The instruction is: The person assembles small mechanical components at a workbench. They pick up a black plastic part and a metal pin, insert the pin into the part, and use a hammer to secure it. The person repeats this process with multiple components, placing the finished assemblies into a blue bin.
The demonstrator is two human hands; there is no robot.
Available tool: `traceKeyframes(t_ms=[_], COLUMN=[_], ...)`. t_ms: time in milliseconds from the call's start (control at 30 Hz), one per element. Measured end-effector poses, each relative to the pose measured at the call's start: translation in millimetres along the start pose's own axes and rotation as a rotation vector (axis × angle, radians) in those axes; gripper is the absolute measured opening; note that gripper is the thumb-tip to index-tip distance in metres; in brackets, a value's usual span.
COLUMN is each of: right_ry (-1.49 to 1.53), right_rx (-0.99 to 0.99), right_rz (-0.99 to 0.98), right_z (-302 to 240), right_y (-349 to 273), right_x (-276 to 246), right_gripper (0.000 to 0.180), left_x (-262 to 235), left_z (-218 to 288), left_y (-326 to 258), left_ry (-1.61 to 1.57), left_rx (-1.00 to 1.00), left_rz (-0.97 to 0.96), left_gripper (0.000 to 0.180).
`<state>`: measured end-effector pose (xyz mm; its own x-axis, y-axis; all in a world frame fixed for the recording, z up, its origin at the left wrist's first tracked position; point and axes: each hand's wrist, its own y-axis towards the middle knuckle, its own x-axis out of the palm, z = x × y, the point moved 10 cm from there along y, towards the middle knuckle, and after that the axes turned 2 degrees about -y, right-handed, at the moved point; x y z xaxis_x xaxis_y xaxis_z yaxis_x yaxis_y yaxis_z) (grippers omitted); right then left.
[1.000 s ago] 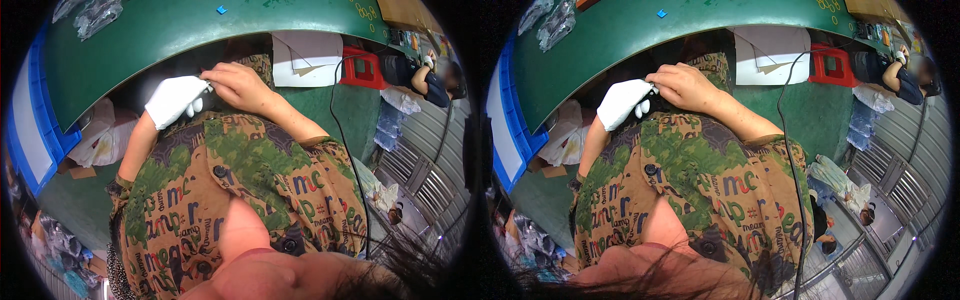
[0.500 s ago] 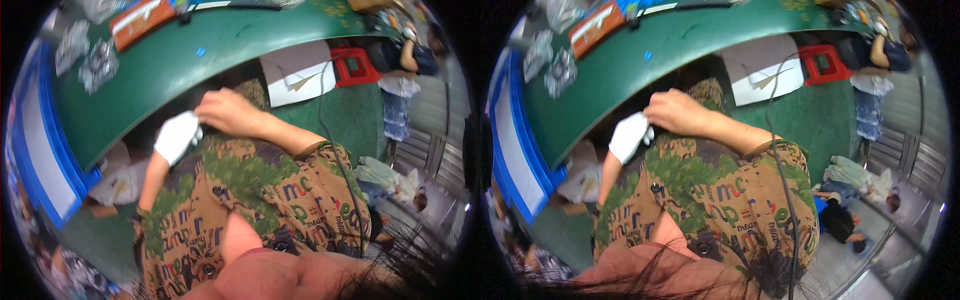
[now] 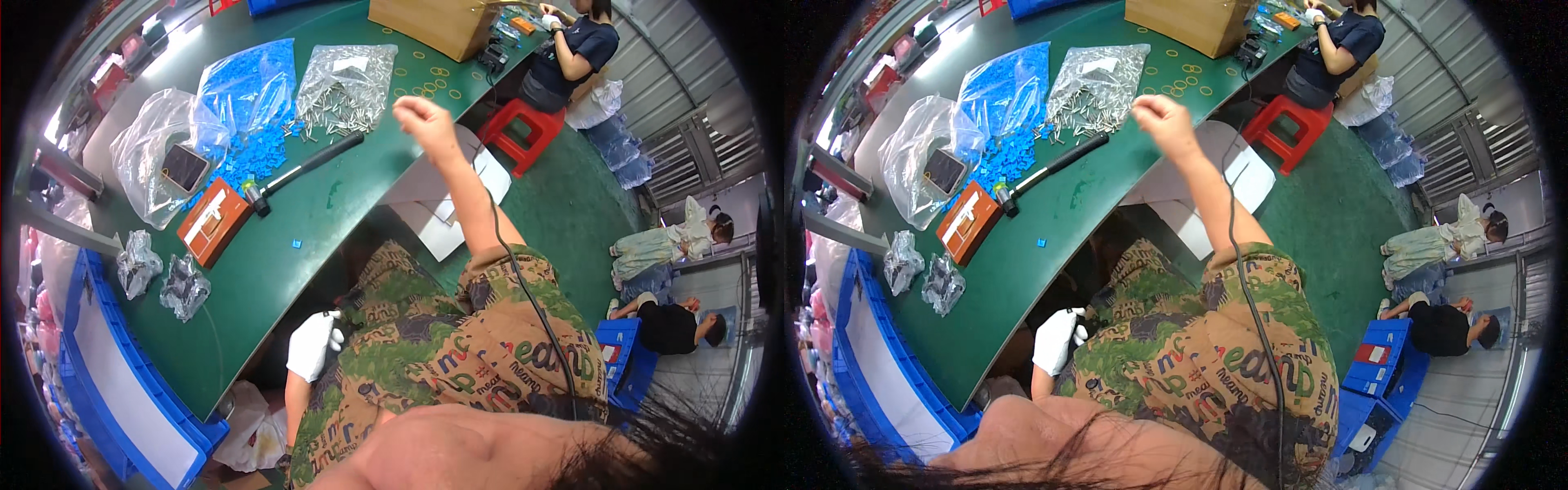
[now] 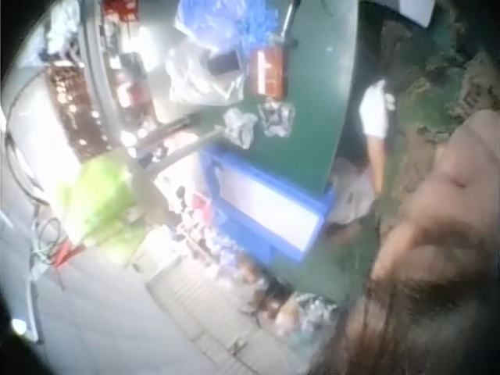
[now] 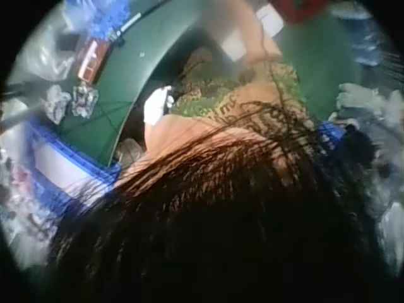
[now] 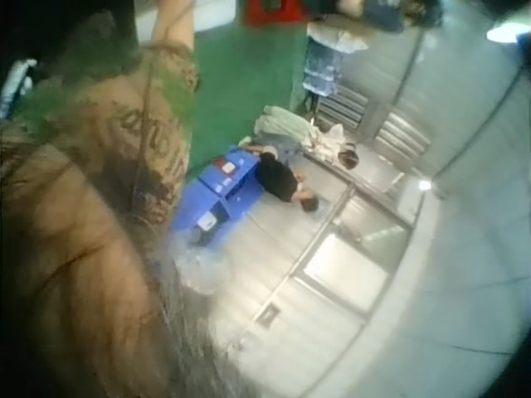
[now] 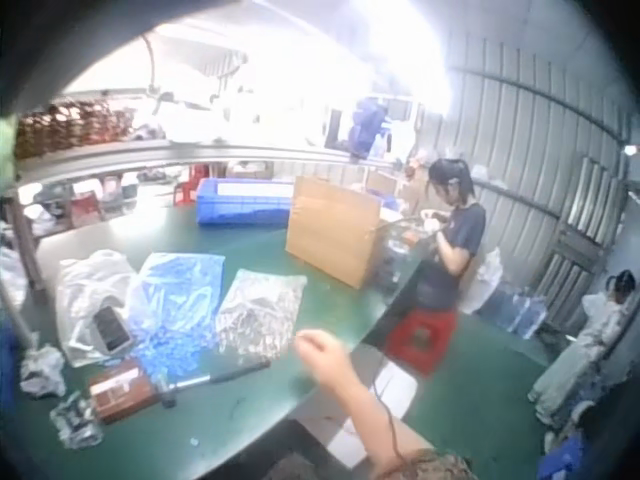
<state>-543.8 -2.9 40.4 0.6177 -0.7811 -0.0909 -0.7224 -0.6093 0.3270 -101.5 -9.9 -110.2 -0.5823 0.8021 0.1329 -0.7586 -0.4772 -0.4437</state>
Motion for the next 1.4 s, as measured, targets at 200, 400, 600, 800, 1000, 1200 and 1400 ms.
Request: traceKeyframes(t_ms=[200, 400, 600, 800, 1000, 1200, 1400], right_ry=[-0.688, -0.798, -0.887, -0.876, -0.908, -0.856, 0.203], right_rx=[-0.306, -0.583, -0.477, -0.569, -0.627, -0.624, 0.028], right_rz=[0.217, -0.216, -0.499, -0.787, -0.940, -0.786, -0.992], right_z=[-26.2, -36.3, -23.5, -8.5, -1.1, -14.5, -65.9], right_y=[49.9, 10.4, 10.3, 16.9, 18.3, 19.8, -122.9], right_x=[-18.3, 97.8, 165.4, 196.1, 197.2, 195.0, 192.7], right_gripper=[0.023, 0.016, 0.020, 0.019, 0.017, 0.017, 0.012], left_x=[4.5, 11.9, 10.8, 10.2, 5.5, 3.6, -7.6], left_z=[13.1, 20.2, 15.4, 12.2, 11.6, 13.1, 7.9], left_y=[-5.3, -5.2, -9.1, -12.6, -14.6, -8.3, -18.0], left_ry=[0.037, -0.111, -0.029, -0.053, -0.105, -0.092, -0.189], left_rx=[-0.014, -0.020, -0.027, -0.011, -0.020, -0.009, -0.027], left_rz=[-0.012, 0.000, -0.006, 0.002, 0.022, 0.044, 0.159], left_gripper=[0.029, 0.028, 0.028, 0.028, 0.028, 0.026, 0.027])
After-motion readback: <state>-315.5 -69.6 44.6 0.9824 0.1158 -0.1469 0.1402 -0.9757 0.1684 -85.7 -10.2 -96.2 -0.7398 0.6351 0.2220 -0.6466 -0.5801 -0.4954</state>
